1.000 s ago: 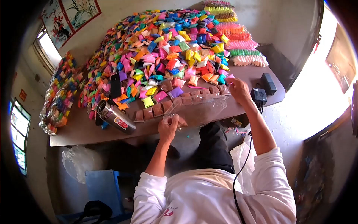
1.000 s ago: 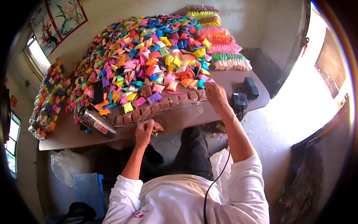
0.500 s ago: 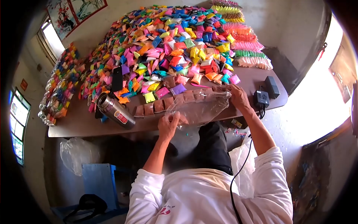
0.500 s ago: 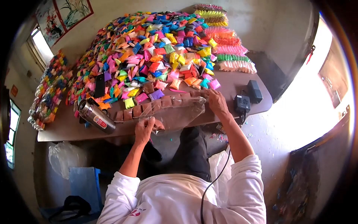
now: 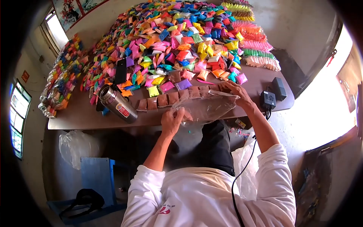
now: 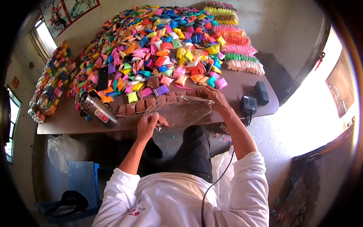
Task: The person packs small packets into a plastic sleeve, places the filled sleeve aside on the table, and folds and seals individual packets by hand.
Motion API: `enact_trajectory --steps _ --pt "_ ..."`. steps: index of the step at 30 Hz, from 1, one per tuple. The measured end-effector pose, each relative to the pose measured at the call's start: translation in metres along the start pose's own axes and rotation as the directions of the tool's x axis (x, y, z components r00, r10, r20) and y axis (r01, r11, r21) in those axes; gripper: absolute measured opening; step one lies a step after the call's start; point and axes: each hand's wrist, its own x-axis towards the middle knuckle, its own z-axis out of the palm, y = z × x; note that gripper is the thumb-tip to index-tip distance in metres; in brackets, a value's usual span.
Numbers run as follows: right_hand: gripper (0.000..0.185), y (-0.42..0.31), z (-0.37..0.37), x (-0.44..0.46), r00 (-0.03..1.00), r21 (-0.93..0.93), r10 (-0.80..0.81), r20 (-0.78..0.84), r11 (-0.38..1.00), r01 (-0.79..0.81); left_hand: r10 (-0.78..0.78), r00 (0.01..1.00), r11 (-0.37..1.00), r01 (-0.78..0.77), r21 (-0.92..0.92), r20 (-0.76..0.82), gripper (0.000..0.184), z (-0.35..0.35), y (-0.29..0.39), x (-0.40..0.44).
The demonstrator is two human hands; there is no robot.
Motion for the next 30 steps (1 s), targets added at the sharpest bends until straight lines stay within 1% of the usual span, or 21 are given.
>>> enact_trajectory --steps 2,4,6,7,8,9,10,11,13,14,17,18,19,21,22,23,24,26,28,29,30 --pt "0.054 -0.005 0.001 0.004 0.999 0.057 0.012 -0.036 0.998 -0.010 0.016 0.999 0.999 -0.014 0.036 -0.047 0.045 0.001 -0.006 0.000" --pt "0.052 -0.007 0.003 0.007 0.997 0.114 0.022 -0.071 0.993 -0.014 -0.004 1.000 1.000 0.004 0.017 -0.003 0.044 -0.002 -0.001 0.000" --pt "0.039 -0.012 0.005 0.009 0.947 0.148 0.274 -0.168 0.957 -0.250 0.006 1.000 0.999 -0.005 0.031 -0.030 0.043 0.001 -0.007 0.001" --pt "0.026 -0.013 0.003 0.013 0.865 0.242 0.405 -0.294 0.908 -0.343 0.014 0.999 0.999 -0.012 0.048 -0.052 0.042 0.001 -0.009 0.001" --pt "0.022 -0.013 -0.010 0.005 0.823 0.265 0.423 -0.380 0.902 -0.341 0.008 0.998 0.999 -0.006 0.048 -0.057 0.042 0.001 -0.011 0.000" --pt "0.020 -0.032 -0.031 0.002 0.739 0.281 0.527 -0.420 0.850 -0.446 -0.008 1.000 1.000 0.007 -0.026 -0.024 0.041 -0.003 0.003 -0.001" --pt "0.021 -0.019 -0.039 -0.008 0.735 0.383 0.457 -0.500 0.878 -0.286 -0.024 1.000 0.995 0.025 -0.099 0.012 0.039 -0.004 0.009 -0.003" --pt "0.023 -0.038 -0.058 -0.012 0.704 0.484 0.455 -0.545 0.857 -0.179 -0.033 0.999 0.995 0.033 -0.097 0.007 0.039 -0.003 0.007 -0.002" --pt "0.024 -0.084 -0.092 -0.022 0.640 0.606 0.638 -0.428 0.728 -0.321 -0.035 0.999 0.981 0.041 -0.190 0.031 0.047 -0.001 0.001 -0.001" --pt "0.023 -0.104 -0.101 -0.029 0.701 0.602 0.592 -0.398 0.745 -0.287 -0.072 0.997 0.983 0.076 -0.167 0.028 0.043 -0.002 0.007 -0.003" --pt "0.021 -0.156 -0.094 -0.041 0.850 0.578 0.390 -0.355 0.806 -0.128 -0.050 0.999 0.994 0.050 -0.102 0.008 0.037 0.021 -0.057 0.007" --pt "0.021 -0.160 -0.084 -0.042 0.904 0.476 0.306 -0.298 0.869 -0.137 -0.048 0.999 0.994 0.048 -0.102 0.006 0.037 0.019 -0.049 0.006" --pt "0.021 -0.184 -0.083 -0.035 0.928 0.384 0.305 -0.213 0.900 -0.208 -0.011 1.000 0.993 0.014 -0.114 0.023 0.036 0.012 -0.033 0.004" --pt "0.019 -0.197 -0.053 -0.019 0.937 0.320 0.288 -0.196 0.923 -0.216 0.030 0.999 0.992 -0.024 -0.124 0.040 0.036 0.006 -0.017 0.004" --pt "0.017 -0.204 -0.040 -0.011 0.923 0.298 0.351 -0.154 0.908 -0.296 0.022 0.998 0.987 -0.012 -0.162 0.057 0.035 0.005 -0.014 0.003" --pt "0.019 -0.202 -0.023 -0.003 0.921 0.214 0.362 -0.147 0.920 -0.328 0.013 0.997 0.980 0.001 -0.199 0.072 0.035 0.003 -0.013 0.002" --pt "0.022 -0.203 -0.011 0.006 0.917 0.210 0.380 -0.119 0.913 -0.351 0.011 0.997 0.980 0.003 -0.197 0.071 0.035 0.001 -0.012 0.001" --pt "0.026 -0.194 0.014 0.013 0.912 0.205 0.399 -0.091 0.904 -0.375 -0.078 0.997 0.995 0.079 -0.056 0.020 0.035 0.001 -0.009 -0.002" --pt "0.039 -0.179 0.039 0.015 0.945 0.121 0.321 0.065 0.937 -0.327 -0.058 0.998 0.998 0.058 0.001 -0.017 0.035 0.003 -0.014 0.000" --pt "0.039 -0.176 0.044 0.013 0.945 0.120 0.320 0.065 0.938 -0.326 -0.035 0.998 0.997 0.039 0.060 -0.053 0.036 0.004 -0.017 0.001" --pt "0.044 -0.175 0.045 0.011 0.979 0.148 0.199 0.049 0.968 -0.204 -0.035 0.998 0.998 0.038 0.059 -0.056 0.036 0.004 -0.019 0.001"
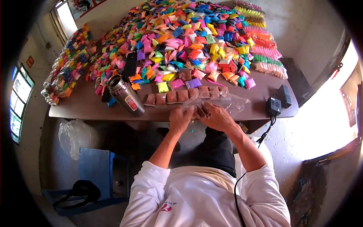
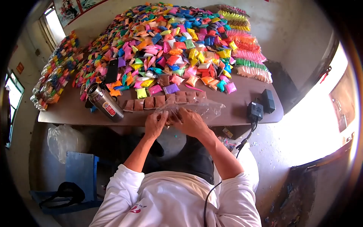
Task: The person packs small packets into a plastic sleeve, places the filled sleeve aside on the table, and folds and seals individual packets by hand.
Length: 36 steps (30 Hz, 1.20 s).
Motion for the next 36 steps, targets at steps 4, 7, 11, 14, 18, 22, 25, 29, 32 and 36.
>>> enact_trajectory --steps 4,7,11,14,18,22,25,29,32,36 --pt "0.052 0.003 -0.019 -0.007 0.988 0.086 0.033 0.150 0.995 -0.046 0.040 0.999 0.999 -0.041 -0.015 -0.029 0.043 0.004 -0.004 -0.002" --pt "0.039 0.011 -0.019 -0.002 0.981 0.110 -0.006 0.193 0.994 -0.016 0.072 0.996 0.997 -0.073 -0.012 -0.057 0.049 0.006 -0.003 -0.002" --pt "0.028 0.009 0.000 -0.001 0.996 0.101 -0.052 0.069 0.994 0.044 0.077 0.993 0.997 -0.075 0.018 -0.088 0.038 0.007 -0.007 -0.001" --pt "0.026 0.015 0.012 -0.005 1.000 0.083 -0.016 0.008 0.996 0.015 0.022 0.997 1.000 -0.022 0.003 -0.075 0.037 0.008 -0.002 0.001" --pt "0.026 0.004 0.001 -0.011 0.999 0.035 -0.048 -0.021 0.998 0.049 0.037 0.996 0.999 -0.038 -0.017 -0.076 0.037 0.007 0.002 0.001" --pt "0.020 -0.013 -0.051 -0.018 0.980 0.026 -0.153 -0.128 0.987 0.158 0.092 0.992 0.995 -0.094 -0.022 -0.089 0.038 0.012 -0.011 0.003" --pt "0.020 -0.013 -0.104 -0.015 0.912 0.053 -0.035 -0.408 0.997 0.062 0.104 0.989 0.994 -0.106 -0.011 -0.103 0.039 0.012 -0.014 -0.001" --pt "0.023 0.051 -0.131 0.038 0.917 0.014 0.155 -0.369 0.987 -0.161 0.080 0.991 0.997 -0.079 0.010 -0.105 0.039 0.012 -0.015 0.000" --pt "0.029 0.094 -0.109 0.065 0.987 -0.138 0.107 -0.119 0.983 -0.123 0.056 0.996 0.998 -0.056 0.008 -0.066 0.039 0.007 -0.007 -0.001" --pt "0.045 0.111 -0.081 0.078 0.964 -0.211 0.059 0.260 0.978 -0.003 0.000 0.999 0.999 -0.003 -0.052 -0.054 0.040 0.006 -0.004 -0.004"
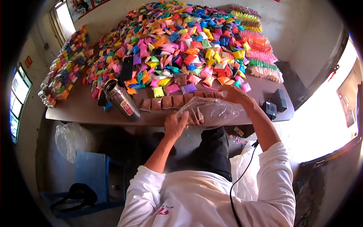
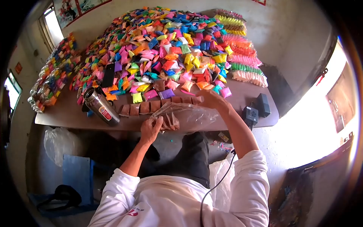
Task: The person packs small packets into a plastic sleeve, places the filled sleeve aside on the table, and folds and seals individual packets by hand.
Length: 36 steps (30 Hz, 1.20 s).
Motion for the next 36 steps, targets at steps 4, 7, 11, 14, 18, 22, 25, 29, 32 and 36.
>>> enact_trajectory --steps 4,7,11,14,18,22,25,29,32,36 --pt "0.053 0.003 0.012 0.008 0.981 -0.086 -0.127 0.145 0.986 0.140 0.101 0.995 0.995 -0.100 0.027 -0.024 0.040 0.000 -0.001 0.001" --pt "0.056 0.008 0.018 0.008 0.980 -0.174 -0.171 0.102 0.967 0.187 0.097 0.995 0.995 -0.096 0.014 -0.020 0.040 -0.001 0.006 0.001" --pt "0.055 0.008 0.007 0.008 0.995 0.104 -0.102 0.015 0.990 0.100 -0.009 0.999 1.000 0.008 0.026 0.052 0.042 -0.005 0.009 0.000" --pt "0.045 -0.010 -0.002 0.011 0.992 0.211 -0.095 -0.080 0.971 0.110 0.128 0.990 0.987 -0.122 0.099 -0.055 0.044 0.003 -0.004 0.002" --pt "0.037 -0.007 0.017 0.035 0.990 0.188 -0.142 -0.019 0.972 0.143 0.168 0.983 0.982 -0.160 0.103 -0.073 0.045 0.005 -0.007 0.004" --pt "0.041 -0.026 0.020 0.029 0.977 0.061 -0.206 0.056 0.977 0.203 0.136 0.990 0.986 -0.132 0.105 -0.037 0.046 0.003 -0.007 0.001" --pt "0.044 -0.019 0.032 0.033 0.989 0.084 -0.082 0.122 0.994 0.072 0.120 0.991 0.990 -0.115 0.078 -0.053 0.046 0.001 0.001 0.000" --pt "0.040 -0.017 0.034 0.027 0.995 0.045 -0.097 0.031 0.994 0.096 0.176 0.981 0.978 -0.165 0.131 -0.081 0.047 0.002 -0.001 0.000" --pt "0.041 0.001 0.025 0.023 0.993 0.225 -0.033 -0.112 0.973 0.058 0.105 0.994 0.993 -0.103 0.057 -0.020 0.047 0.001 -0.004 0.001" --pt "0.039 -0.015 -0.034 -0.008 0.910 0.742 0.293 -0.291 0.670 0.021 0.139 0.990 0.981 -0.134 0.142 -0.023 0.047 0.008 -0.023 0.001"
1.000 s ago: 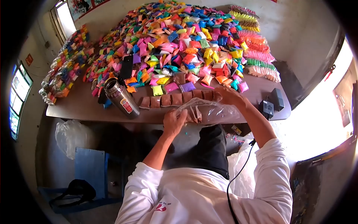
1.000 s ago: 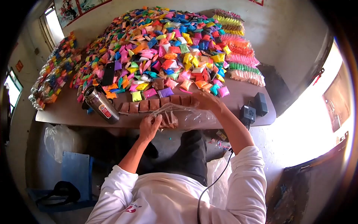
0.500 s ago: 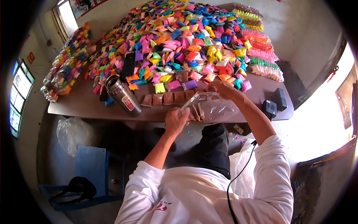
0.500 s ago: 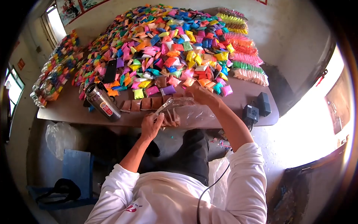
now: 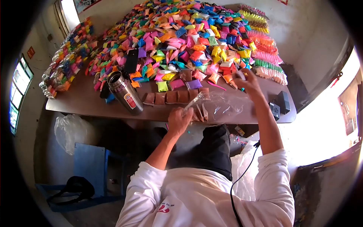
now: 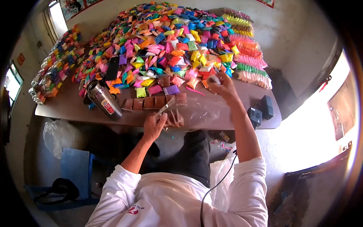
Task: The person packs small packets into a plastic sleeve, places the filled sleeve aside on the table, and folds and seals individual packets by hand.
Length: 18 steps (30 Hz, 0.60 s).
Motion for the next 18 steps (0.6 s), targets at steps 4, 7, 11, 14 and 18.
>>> enact_trajectory --steps 4,7,11,14,18 --pt "0.027 -0.059 -0.009 -0.067 0.991 0.389 -0.130 0.045 0.916 0.102 -0.052 0.999 0.996 0.052 -0.077 0.005 0.044 0.000 0.006 -0.001" --pt "0.033 -0.067 0.018 -0.117 0.973 0.341 0.011 0.232 0.936 -0.092 -0.040 0.999 0.999 0.040 -0.002 0.033 0.042 0.003 -0.002 0.001" --pt "0.044 -0.028 0.068 -0.126 0.930 0.088 0.310 0.196 0.939 -0.331 -0.011 0.999 0.999 0.010 -0.034 -0.042 0.047 -0.001 0.008 0.002" --pt "0.046 -0.016 0.090 -0.112 0.951 -0.041 0.305 0.041 0.952 -0.303 0.006 0.999 0.998 -0.009 -0.062 -0.049 0.047 -0.003 0.012 0.002" --pt "0.048 0.027 0.105 -0.104 0.995 -0.392 0.092 -0.049 0.914 -0.104 0.005 0.999 0.995 -0.009 -0.104 -0.040 0.045 -0.006 0.015 0.001"
